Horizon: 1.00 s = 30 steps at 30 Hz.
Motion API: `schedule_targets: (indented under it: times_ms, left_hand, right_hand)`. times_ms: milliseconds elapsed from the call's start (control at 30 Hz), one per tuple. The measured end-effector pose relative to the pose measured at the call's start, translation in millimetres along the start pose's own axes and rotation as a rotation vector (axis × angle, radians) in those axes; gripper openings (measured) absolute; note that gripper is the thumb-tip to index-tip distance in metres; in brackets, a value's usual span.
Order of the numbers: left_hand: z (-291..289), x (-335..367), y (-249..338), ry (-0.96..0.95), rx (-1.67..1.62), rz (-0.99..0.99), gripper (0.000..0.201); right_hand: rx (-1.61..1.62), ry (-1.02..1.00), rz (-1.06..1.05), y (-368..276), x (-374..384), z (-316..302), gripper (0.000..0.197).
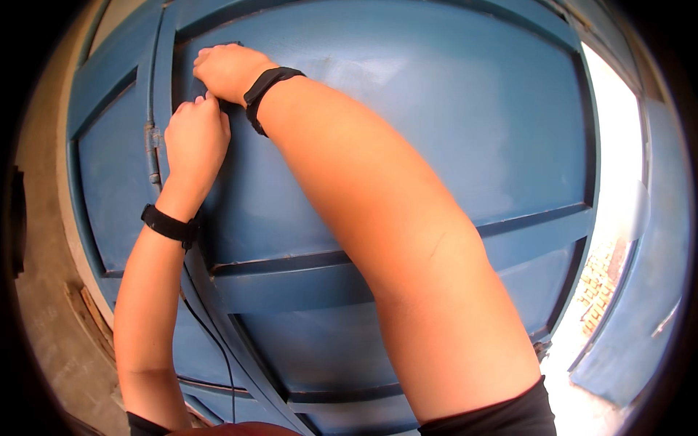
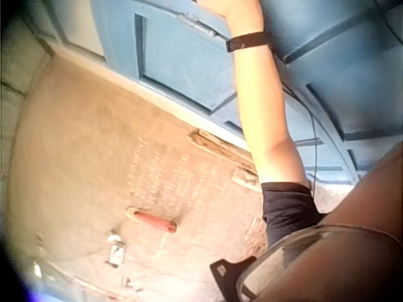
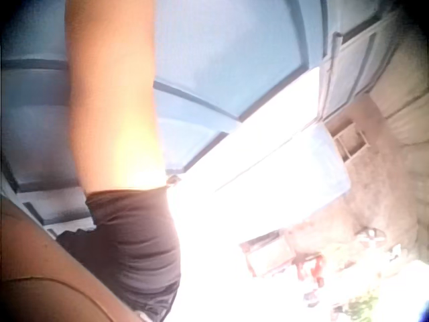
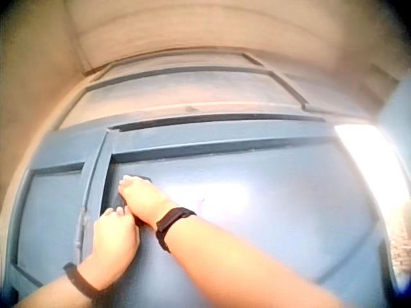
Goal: The person cleans a blue metal gate by hand using a dark blue cloth, wiping down the panels and frame.
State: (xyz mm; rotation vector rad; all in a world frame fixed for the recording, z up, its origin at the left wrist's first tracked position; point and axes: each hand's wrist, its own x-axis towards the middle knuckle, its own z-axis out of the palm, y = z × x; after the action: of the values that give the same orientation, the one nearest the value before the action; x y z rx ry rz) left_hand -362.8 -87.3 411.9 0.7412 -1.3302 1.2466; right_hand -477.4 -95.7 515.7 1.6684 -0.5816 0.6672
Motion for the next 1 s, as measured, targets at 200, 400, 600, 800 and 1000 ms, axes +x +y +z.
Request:
schedule_targets:
  times_ms: [200,400,600,800,1000]
  left_hand:
    - [-8.7,0.8,52.8,-0.036,0.069,0.002,0.008]
    - [-7.9,36.1,163.9,0.044,0.032,0.165,0.009]
    - [-4.7,70.3,291.6,-0.048,-0.221,0.252,0.013]
    - [-1.7,70.3,415.0,-0.144,-0.113,0.376,0.013]
    - [-11.6,44.2,443.3,-0.149,-0.108,0.455,0.009]
  right_hand:
    - [0.007,-0.055,-0.011,20.5,-54.3,-33.2,0.042]
    - [-0.065,0.058,-0.080,112.3,-154.1,-94.7,0.040]
    - [-0.094,-0.166,0.186,184.2,-285.0,-184.3,0.052]
    - [-0.533,-0.210,0.175,204.2,-390.5,-211.8,0.052]
    - [-0.995,-0.500,0.189,175.3,-440.3,-205.4,0.062]
